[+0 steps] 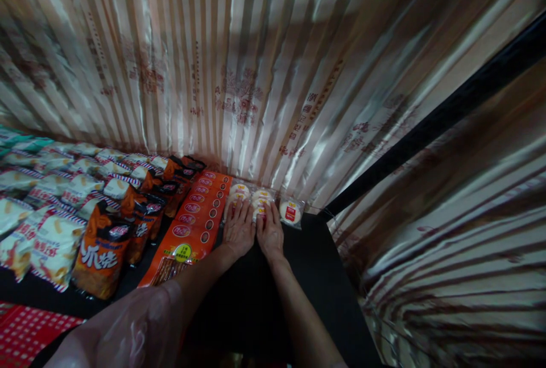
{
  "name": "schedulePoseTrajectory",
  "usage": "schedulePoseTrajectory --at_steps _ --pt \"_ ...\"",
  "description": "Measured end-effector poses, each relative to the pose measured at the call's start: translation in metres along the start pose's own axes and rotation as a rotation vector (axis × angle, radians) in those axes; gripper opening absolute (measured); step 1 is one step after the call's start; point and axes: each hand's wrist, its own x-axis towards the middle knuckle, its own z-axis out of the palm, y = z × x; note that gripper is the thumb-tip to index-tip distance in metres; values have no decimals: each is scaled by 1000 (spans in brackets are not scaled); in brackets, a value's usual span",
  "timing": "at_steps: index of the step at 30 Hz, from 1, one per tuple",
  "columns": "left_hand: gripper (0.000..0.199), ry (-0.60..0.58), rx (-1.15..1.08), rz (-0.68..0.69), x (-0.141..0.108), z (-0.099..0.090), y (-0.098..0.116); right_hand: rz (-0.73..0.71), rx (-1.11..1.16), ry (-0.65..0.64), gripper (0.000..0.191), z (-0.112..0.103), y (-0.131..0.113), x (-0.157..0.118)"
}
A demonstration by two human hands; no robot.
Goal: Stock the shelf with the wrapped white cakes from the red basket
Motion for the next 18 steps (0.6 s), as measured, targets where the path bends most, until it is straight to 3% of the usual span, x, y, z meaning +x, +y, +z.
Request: schedulePoseTrajectory --at_steps 18 --pt "49 -9 73 13 -2 1 -1 -50 30 27 47 -1 -3 -1"
